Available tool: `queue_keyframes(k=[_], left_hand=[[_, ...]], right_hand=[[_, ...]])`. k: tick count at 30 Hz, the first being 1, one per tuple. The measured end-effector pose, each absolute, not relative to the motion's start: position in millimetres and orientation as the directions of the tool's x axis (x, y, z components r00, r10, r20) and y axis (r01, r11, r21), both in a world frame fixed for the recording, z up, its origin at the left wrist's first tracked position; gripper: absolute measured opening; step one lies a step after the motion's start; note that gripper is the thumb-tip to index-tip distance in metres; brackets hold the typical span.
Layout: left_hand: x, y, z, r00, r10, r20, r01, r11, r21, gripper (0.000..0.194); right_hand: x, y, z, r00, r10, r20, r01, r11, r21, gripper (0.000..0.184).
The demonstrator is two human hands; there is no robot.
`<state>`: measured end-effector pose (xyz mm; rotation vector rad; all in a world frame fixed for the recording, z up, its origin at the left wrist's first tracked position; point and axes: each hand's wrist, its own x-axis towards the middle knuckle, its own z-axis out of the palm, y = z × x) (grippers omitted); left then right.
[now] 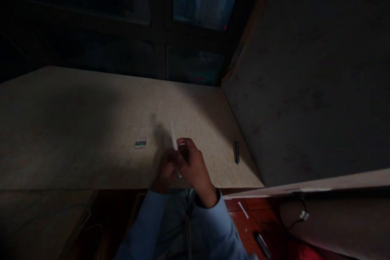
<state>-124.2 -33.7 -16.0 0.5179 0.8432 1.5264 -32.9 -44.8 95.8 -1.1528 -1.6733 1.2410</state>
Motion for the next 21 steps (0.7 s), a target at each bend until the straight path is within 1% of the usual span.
queue_keyframes(k=[2,4,6,9,11,13,17,21], left_hand=[[-122.1,-32.3,-12.2,-0.096,0.979,-0.182,-0.715,0.060,0.697,0.034],[-119.1,-29.9,-7.7,-0.058,0.974,-0.217,-0.795,0.086,0.600,0.032],[-115.7,-27.0,-3.8,-0.062,0.966,-0.249,-0.847,0.081,0.525,0.025],[-111.5,-22.4,-0.9,-0.090,0.949,-0.303,-0.879,0.067,0.472,0.013],[-109.4,-19.5,-0.9,-0.101,0.934,-0.342,-0.891,0.068,0.448,0.007],[-107.9,-16.9,-1.9,-0.113,0.919,-0.378,-0.900,0.067,0.430,0.005],[-106.0,-13.3,-4.6,-0.125,0.900,-0.417,-0.907,0.066,0.415,0.010],[-104.0,-12.3,-6.3,-0.109,0.904,-0.413,-0.908,0.079,0.411,0.011]], right_hand=[[-13.0,-42.5,84.9,-0.212,0.977,0.032,0.120,0.059,-0.991,0.036],[2.7,-40.3,72.5,-0.153,0.988,0.012,0.064,0.022,-0.998,0.036],[14.3,-39.8,61.9,-0.112,0.994,-0.014,0.033,-0.010,-0.999,0.034],[25.0,-43.5,50.5,-0.080,0.993,-0.084,0.000,-0.085,-0.996,0.034],[28.8,-47.6,45.0,-0.076,0.992,-0.097,0.023,-0.095,-0.995,0.035],[30.9,-51.0,40.2,-0.093,0.993,-0.071,0.090,-0.063,-0.994,0.035],[33.6,-52.7,31.2,-0.147,0.989,0.007,0.220,0.039,-0.975,0.038],[35.6,-50.6,23.1,-0.162,0.985,0.055,0.269,0.097,-0.958,0.035]])
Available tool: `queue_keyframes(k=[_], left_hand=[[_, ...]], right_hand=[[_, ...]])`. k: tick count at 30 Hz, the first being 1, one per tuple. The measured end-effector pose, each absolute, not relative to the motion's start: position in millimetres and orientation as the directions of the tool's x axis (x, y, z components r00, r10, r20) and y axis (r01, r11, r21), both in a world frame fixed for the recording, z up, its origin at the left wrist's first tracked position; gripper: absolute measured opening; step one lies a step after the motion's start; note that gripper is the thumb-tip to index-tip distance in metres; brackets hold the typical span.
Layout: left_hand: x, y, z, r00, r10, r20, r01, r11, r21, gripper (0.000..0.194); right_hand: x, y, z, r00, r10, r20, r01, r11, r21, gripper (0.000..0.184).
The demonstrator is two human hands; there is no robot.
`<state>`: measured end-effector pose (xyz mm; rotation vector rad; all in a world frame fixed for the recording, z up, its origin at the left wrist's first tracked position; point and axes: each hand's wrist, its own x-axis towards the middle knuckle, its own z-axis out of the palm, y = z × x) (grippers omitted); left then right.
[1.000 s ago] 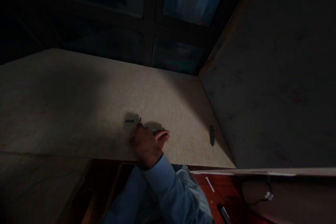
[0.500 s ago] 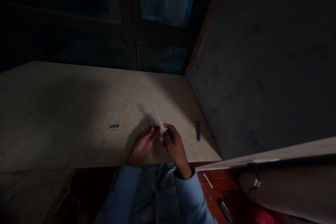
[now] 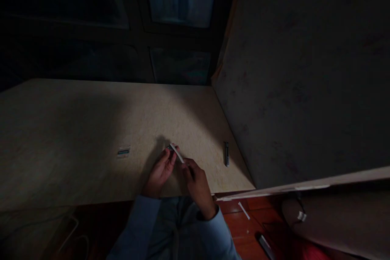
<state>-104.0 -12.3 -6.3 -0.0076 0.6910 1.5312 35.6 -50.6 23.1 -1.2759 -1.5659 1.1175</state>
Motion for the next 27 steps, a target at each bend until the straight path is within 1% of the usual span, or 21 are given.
queue_keyframes(k=[7,11,15,20,24,27], left_hand=[[-103.2,-10.4,-6.5,-0.080,0.899,-0.431,-0.921,0.099,0.378,0.016],[-105.5,-9.8,-7.1,-0.002,0.890,-0.457,-0.930,0.165,0.327,0.020],[-108.7,-9.8,-7.3,0.069,0.883,-0.464,-0.916,0.240,0.321,0.023],[-112.3,-10.0,-5.5,0.126,0.873,-0.471,-0.919,0.282,0.276,0.024],[-112.2,-11.8,-2.1,0.144,0.868,-0.475,-0.916,0.298,0.268,0.024],[-110.2,-13.2,2.8,0.126,0.865,-0.486,-0.927,0.277,0.254,0.027]], right_hand=[[38.8,-47.8,16.7,-0.187,0.981,0.056,0.277,0.108,-0.955,0.035],[40.8,-46.5,15.5,-0.177,0.983,0.057,0.278,0.105,-0.955,0.035],[40.8,-46.5,16.8,-0.186,0.980,0.074,0.275,0.125,-0.953,0.035],[40.5,-46.8,18.9,-0.195,0.980,0.048,0.261,0.099,-0.960,0.035],[41.7,-46.9,17.6,-0.189,0.981,0.044,0.250,0.092,-0.964,0.036],[43.7,-47.1,15.8,-0.185,0.982,0.047,0.255,0.094,-0.963,0.036]])
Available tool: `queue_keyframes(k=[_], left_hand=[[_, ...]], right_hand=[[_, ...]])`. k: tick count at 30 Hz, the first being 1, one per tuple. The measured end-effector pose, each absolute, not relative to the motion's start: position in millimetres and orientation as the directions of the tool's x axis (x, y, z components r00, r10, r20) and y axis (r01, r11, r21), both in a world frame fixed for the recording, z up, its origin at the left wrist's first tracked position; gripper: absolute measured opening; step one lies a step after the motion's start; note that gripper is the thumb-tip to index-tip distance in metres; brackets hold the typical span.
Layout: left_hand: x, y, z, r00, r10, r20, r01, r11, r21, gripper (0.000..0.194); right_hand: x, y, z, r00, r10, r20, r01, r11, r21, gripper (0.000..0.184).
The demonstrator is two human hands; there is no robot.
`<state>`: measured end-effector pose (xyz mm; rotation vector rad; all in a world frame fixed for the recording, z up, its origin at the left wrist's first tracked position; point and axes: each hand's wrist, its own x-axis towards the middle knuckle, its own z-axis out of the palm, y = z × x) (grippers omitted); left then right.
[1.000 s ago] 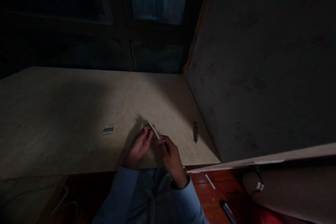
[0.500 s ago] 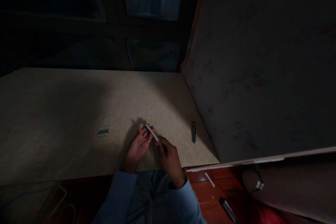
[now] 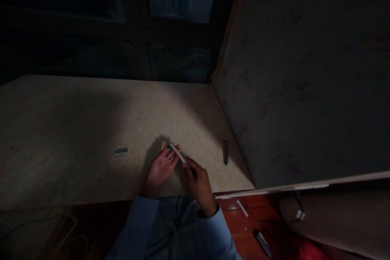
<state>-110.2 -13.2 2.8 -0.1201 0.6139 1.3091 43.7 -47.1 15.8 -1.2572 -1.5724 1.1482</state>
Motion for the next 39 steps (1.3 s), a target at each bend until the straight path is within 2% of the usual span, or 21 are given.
queue_keyframes(k=[6,11,19,27,35,39], left_hand=[[-108.6,-15.6,4.2,0.083,0.857,-0.509,-0.940,0.237,0.244,0.032],[-109.2,-16.8,-8.2,0.063,0.908,-0.413,-0.932,0.201,0.300,0.019],[-110.5,-16.8,-19.7,0.083,0.937,-0.340,-0.907,0.212,0.364,0.016],[-108.3,-17.5,-21.3,0.043,0.958,-0.284,-0.910,0.155,0.385,0.011],[-109.9,-17.9,-18.9,0.061,0.953,-0.297,-0.911,0.175,0.374,0.018],[-109.7,-18.1,-18.2,0.050,0.951,-0.305,-0.913,0.167,0.372,0.014]], right_hand=[[50.5,-47.3,13.8,-0.140,0.989,0.047,0.269,0.084,-0.960,0.037],[52.7,-48.2,18.6,-0.129,0.988,0.085,0.305,0.121,-0.945,0.037],[41.1,-53.0,25.6,-0.244,0.964,0.110,0.316,0.186,-0.930,0.038],[49.9,-50.6,17.5,-0.117,0.985,0.124,0.377,0.159,-0.912,0.039],[46.4,-53.9,27.2,-0.256,0.960,0.114,0.318,0.196,-0.928,0.036],[48.9,-51.6,18.9,-0.185,0.974,0.129,0.358,0.189,-0.914,0.037]])
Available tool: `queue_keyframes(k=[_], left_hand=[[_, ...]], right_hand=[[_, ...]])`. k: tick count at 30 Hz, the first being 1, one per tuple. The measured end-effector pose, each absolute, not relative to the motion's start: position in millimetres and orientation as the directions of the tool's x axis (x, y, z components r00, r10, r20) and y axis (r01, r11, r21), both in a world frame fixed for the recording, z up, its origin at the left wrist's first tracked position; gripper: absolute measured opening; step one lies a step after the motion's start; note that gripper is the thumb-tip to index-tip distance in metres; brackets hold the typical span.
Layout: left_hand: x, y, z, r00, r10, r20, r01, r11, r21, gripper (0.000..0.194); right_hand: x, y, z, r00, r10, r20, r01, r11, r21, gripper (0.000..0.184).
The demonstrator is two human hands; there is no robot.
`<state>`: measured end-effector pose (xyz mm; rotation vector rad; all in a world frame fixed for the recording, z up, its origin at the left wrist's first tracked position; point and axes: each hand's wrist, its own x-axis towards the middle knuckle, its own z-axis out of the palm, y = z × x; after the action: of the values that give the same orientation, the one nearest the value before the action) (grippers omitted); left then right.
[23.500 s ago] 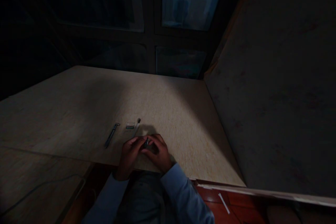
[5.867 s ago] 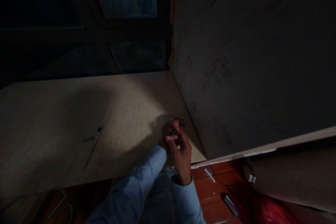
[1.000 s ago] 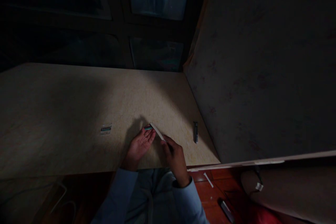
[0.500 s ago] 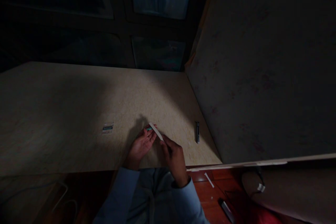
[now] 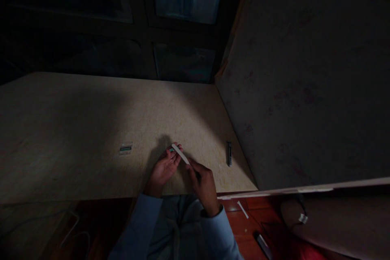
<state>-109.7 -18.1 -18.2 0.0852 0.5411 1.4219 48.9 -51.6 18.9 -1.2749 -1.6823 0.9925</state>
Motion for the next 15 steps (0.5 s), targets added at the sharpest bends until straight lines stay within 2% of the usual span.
queue_keyframes(k=[5,15], left_hand=[[-108.9,-17.4,-17.5,0.022,0.950,-0.311,-0.915,0.144,0.376,0.013],[-110.3,-17.7,-19.6,0.069,0.943,-0.326,-0.906,0.196,0.376,0.019]], right_hand=[[53.6,-50.6,13.6,-0.108,0.985,0.136,0.396,0.168,-0.903,0.039],[47.7,-53.5,25.6,-0.252,0.961,0.109,0.325,0.191,-0.926,0.036]])
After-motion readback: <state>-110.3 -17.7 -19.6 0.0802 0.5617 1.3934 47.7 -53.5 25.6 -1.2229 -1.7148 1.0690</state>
